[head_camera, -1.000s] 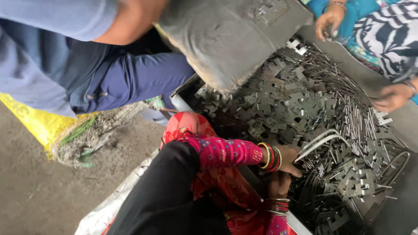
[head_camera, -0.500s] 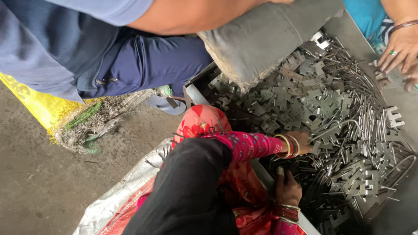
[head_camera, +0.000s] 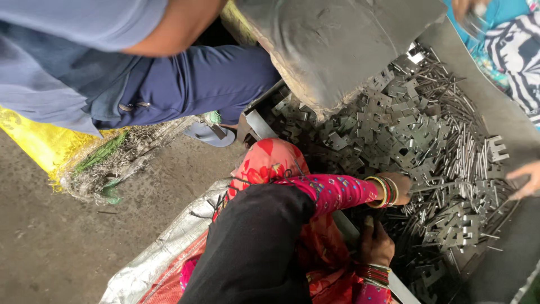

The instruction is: The person sorts through a bin of metal hinge components and long metal rods, picking up specific metal plates and checking them before setting them aside.

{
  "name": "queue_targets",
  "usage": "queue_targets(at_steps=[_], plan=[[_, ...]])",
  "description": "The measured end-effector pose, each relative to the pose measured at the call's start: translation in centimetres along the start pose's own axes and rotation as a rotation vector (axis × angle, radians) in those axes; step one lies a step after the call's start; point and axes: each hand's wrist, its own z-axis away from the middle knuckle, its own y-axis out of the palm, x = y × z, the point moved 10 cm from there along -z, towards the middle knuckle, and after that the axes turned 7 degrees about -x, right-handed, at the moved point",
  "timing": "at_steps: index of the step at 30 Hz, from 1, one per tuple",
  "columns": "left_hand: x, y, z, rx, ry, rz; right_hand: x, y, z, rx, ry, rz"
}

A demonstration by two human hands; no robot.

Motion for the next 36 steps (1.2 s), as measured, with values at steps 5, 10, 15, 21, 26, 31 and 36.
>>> queue_targets(at_steps=[5, 10, 15, 21, 26, 31, 36], plan=[[-1.3, -1.9, 0.4, -0.008, 0.007, 0.011, 0.6, -0.5, 0.4, 0.020, 0.064, 0.009], [-2.6, -2.2, 0.3, -0.029, 0.072, 0.003, -0.9, 0.3, 0.5, 0.039, 0.139, 0.017], [-3.2, -1.6, -0.4, -0.021, 0.078, -0.020, -1.6, 0.3, 0.3, -0.045, 0.110, 0.071], [-3.8, -0.6, -1.5, -0.016, 0.113, -0.057, -4.0, 1.4, 0.2, -0.038, 0.155, 0.131], [-5.3, -2.6, 0.0, -0.111, 0.187, -0.139, -4.4, 1.6, 0.3, -0.084, 0.087, 0.134], [-5.9, -3.9, 0.3, -0.120, 0.221, -0.104, -3.9, 1.4, 0.5, -0.088, 0.100, 0.141], [-6.0, -4.4, 0.1, -0.182, 0.241, -0.112, -4.5, 1.7, 0.2, -0.085, 0.097, 0.185]])
